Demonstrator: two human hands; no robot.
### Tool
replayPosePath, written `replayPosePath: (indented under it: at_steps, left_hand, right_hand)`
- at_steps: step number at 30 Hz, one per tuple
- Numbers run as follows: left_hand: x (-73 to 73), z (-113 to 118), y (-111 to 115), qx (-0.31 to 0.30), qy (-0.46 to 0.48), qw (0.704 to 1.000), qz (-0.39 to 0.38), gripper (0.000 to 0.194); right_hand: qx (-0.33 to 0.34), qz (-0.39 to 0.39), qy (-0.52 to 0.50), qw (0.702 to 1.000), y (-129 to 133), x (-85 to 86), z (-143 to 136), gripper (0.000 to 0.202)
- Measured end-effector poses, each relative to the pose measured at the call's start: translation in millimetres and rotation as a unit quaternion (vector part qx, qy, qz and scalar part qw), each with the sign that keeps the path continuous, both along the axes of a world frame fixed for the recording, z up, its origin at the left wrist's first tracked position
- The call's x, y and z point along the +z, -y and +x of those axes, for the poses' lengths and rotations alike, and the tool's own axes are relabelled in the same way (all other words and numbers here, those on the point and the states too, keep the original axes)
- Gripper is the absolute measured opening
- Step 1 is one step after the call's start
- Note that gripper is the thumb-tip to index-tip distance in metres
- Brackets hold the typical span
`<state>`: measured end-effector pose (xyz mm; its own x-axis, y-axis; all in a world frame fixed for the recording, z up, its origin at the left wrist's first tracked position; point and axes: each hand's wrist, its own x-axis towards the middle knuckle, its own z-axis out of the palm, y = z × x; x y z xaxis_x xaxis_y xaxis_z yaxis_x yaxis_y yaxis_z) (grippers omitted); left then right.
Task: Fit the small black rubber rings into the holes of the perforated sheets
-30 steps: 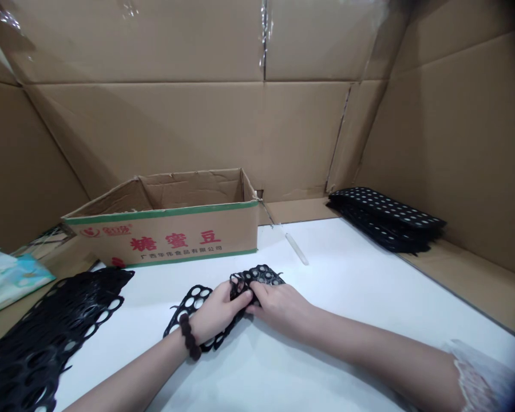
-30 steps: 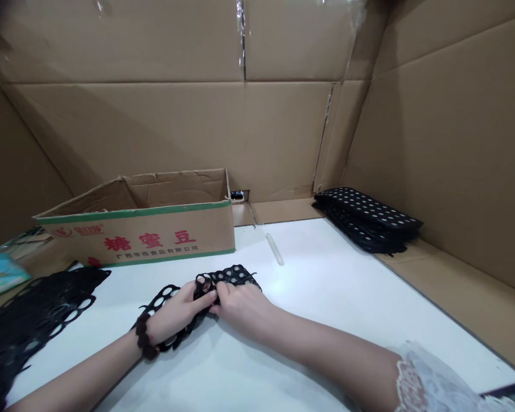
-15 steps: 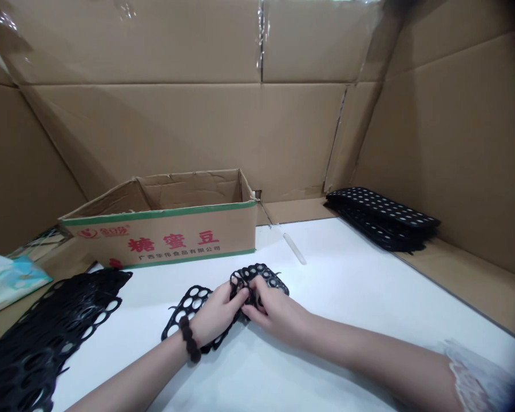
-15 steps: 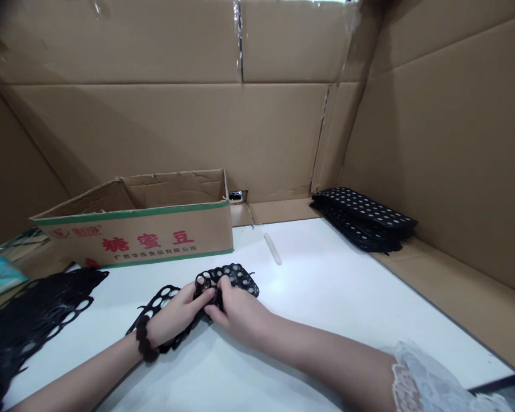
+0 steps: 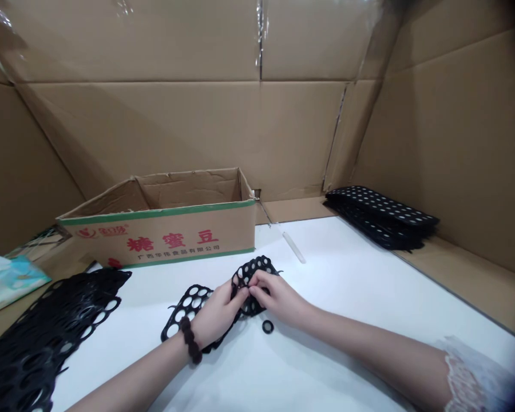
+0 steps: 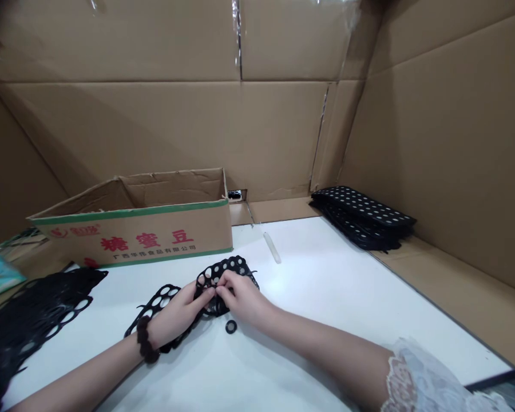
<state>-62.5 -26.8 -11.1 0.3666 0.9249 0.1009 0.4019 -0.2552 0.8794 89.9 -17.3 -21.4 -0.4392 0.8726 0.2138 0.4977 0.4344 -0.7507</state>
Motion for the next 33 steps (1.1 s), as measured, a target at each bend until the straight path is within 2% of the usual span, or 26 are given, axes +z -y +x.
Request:
replayPosePath:
  at_steps: [4,6,7,10,12,14,16,18,20,22,25,29,33]
  left_hand:
    - [-2.4,0,-2,0.027,-0.018,0.999,0.000,0.023]
    - [-2.7,-1,-3,0.058,-0.033,0.998,-0.006,0.024]
    - [-2.7,-2,-3,0.068,-0.037,0.997,-0.008,0.024]
    - [-2.7,-3,-3,0.067,-0.020,0.997,-0.015,0.022]
    - [-3.1,-2,-2,0.064,-0.001,0.998,-0.028,0.021]
    - [-3.6,-1,-2,0.069,0.018,0.996,-0.044,0.022]
    - [-3.5,-2,-2,0.056,0.048,0.996,-0.059,0.023]
    - [-2.6,-4,-2,0.014,0.092,0.993,-0.069,0.022]
    - [-1.8,-7,-4,-0.035,0.135,0.987,-0.076,0.023]
    - [-1.6,-10,-5,-0.061,0.160,0.982,-0.083,0.024]
    - [-2.4,-10,-7,-0.060,0.174,0.979,-0.089,0.022]
    - [-1.8,-5,-6,-0.051,0.199,0.973,-0.108,0.021]
    - [-0.8,-3,-5,-0.047,0.175,0.976,-0.124,0.023]
  right_hand:
    - [0.010,-0.016,-0.037,0.999,-13,0.6,6,0.012]
    - [-0.011,-0.047,-0.058,0.997,-27,2.8,16,0.013]
    - [-0.033,-0.067,-0.072,0.995,-35,4.9,24,0.014]
    - [-0.168,-0.084,-0.119,0.975,-56,13.8,49,0.017]
    - [-0.189,-0.062,-0.129,0.971,-60,19.5,59,0.020]
    - [-0.154,-0.021,-0.123,0.980,-52,22.5,56,0.023]
    - [-0.077,-0.004,-0.090,0.993,-37,22.5,44,0.027]
    - [-0.020,0.012,-0.053,0.998,-23,20.7,30,0.029]
    - [0.008,0.009,-0.017,1.000,-15,17.8,22,0.028]
    - [0.027,-0.016,0.006,1.000,-14,14.3,21,0.025]
    - [0.033,-0.046,0.019,0.998,-17,10.4,25,0.018]
    - [0.022,-0.014,0.022,0.999,-12,11.0,21,0.023]
    - [0.043,-0.007,0.055,0.998,-2,10.9,11,0.029]
